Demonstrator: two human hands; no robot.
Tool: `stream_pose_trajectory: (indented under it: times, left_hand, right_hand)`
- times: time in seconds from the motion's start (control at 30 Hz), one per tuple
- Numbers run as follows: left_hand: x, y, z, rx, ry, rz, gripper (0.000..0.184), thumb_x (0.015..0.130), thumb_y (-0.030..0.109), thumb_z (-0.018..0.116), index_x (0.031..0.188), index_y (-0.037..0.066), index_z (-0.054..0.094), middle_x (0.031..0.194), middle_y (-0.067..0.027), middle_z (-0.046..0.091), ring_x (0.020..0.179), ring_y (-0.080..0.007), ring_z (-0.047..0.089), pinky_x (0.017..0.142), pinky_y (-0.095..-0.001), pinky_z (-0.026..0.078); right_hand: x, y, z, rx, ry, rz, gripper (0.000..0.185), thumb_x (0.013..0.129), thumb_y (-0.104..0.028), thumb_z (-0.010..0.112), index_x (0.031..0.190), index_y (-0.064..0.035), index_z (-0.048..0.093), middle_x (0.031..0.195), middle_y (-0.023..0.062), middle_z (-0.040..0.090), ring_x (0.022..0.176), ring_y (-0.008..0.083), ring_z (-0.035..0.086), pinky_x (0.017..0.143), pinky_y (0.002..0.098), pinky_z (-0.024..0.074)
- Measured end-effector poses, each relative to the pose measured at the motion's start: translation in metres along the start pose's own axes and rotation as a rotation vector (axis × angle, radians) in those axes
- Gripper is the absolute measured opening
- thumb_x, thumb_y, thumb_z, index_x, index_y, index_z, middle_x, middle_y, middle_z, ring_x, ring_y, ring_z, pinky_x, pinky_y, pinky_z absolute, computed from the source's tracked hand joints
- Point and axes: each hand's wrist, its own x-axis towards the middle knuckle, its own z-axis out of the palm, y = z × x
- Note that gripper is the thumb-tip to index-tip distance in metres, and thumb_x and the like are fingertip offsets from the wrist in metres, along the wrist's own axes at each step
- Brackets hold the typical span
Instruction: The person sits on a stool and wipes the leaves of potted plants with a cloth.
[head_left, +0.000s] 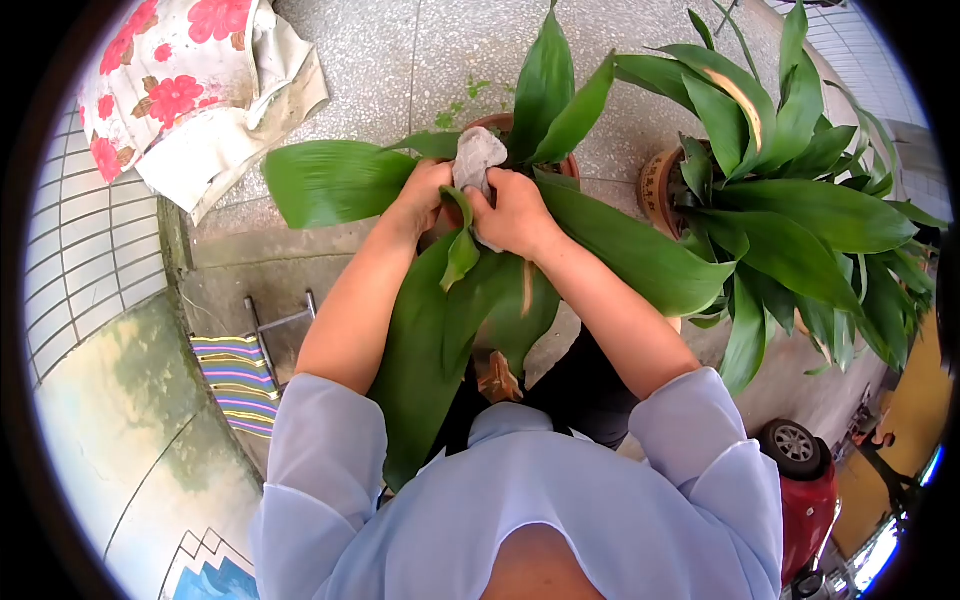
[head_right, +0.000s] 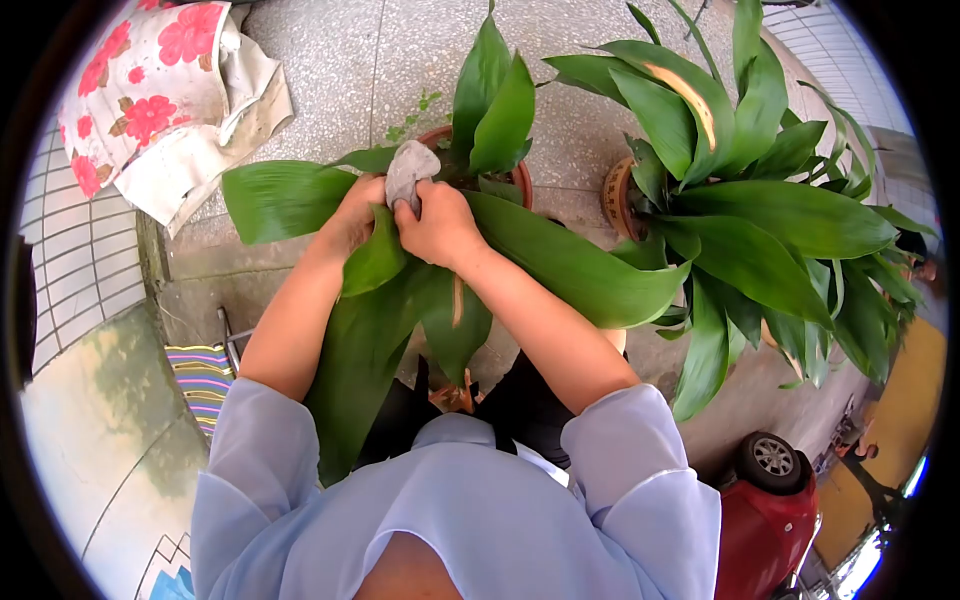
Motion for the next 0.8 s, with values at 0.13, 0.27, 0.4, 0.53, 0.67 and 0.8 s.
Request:
stream_pose_trajectory:
  times: [0.13,0.27,0.4,0.53,0.67,0.8]
  left_hand:
    - [-0.011,0.008,0.016,0.040,0.164,0.098,0.025,0.086,0.019,0.063,0.099,-0.004,0.064,0.092,-0.0078,0.066,0.080,-0.0140,0.060,0.071,-0.0292,0.048]
    - [-0.010,0.006,0.019,0.030,0.097,0.066,0.029,0.090,0.020,0.060,0.108,-0.003,0.059,0.102,-0.0083,0.063,0.089,-0.0145,0.058,0.079,-0.0299,0.047]
    - [-0.008,0.002,0.009,0.175,0.077,0.048,0.030,0.090,0.020,0.060,0.110,-0.003,0.059,0.104,-0.0090,0.063,0.093,-0.0154,0.058,0.083,-0.0293,0.047]
    - [-0.014,0.008,0.006,0.276,0.083,0.049,0.032,0.091,0.022,0.058,0.110,-0.004,0.059,0.105,-0.0110,0.063,0.094,-0.0158,0.058,0.083,-0.0296,0.047]
    - [-0.020,0.020,0.015,0.042,0.167,0.039,0.040,0.094,0.034,0.050,0.107,-0.002,0.061,0.104,-0.0101,0.063,0.092,-0.0181,0.057,0.084,-0.0334,0.045]
    - [-0.015,0.019,0.008,-0.438,-0.007,-0.023,0.050,0.099,0.046,0.036,0.120,0.005,0.055,0.113,-0.0097,0.060,0.103,-0.0213,0.057,0.091,-0.0372,0.046]
  right_hand:
    - [0.031,0.039,0.015,0.326,0.090,0.335,0.031,0.080,-0.021,0.068,0.096,0.0052,0.064,0.089,0.0070,0.065,0.078,0.0125,0.059,0.067,0.0295,0.0475]
    - [0.059,0.072,0.033,0.319,0.112,0.394,0.027,0.081,-0.019,0.069,0.100,-0.0003,0.065,0.093,0.0062,0.065,0.080,0.0152,0.060,0.069,0.0298,0.0484]
    - [0.062,0.057,0.033,0.879,-0.087,0.507,0.020,0.085,-0.014,0.065,0.103,-0.0061,0.063,0.098,0.0038,0.063,0.085,0.0144,0.059,0.072,0.0310,0.0491]
    - [0.058,0.039,0.022,0.979,-0.127,0.527,0.022,0.086,-0.015,0.064,0.106,-0.0065,0.061,0.102,0.0046,0.062,0.086,0.0139,0.059,0.074,0.0312,0.0498]
    - [0.044,0.003,0.018,0.860,-0.071,0.426,0.023,0.086,-0.020,0.063,0.101,-0.0027,0.065,0.097,0.0051,0.064,0.081,0.0133,0.059,0.069,0.0306,0.0478]
    - [0.019,-0.020,0.026,0.258,0.027,-0.052,0.024,0.082,-0.015,0.058,0.098,0.0032,0.055,0.103,0.0248,0.051,0.094,0.0426,0.052,0.084,0.0436,0.0443]
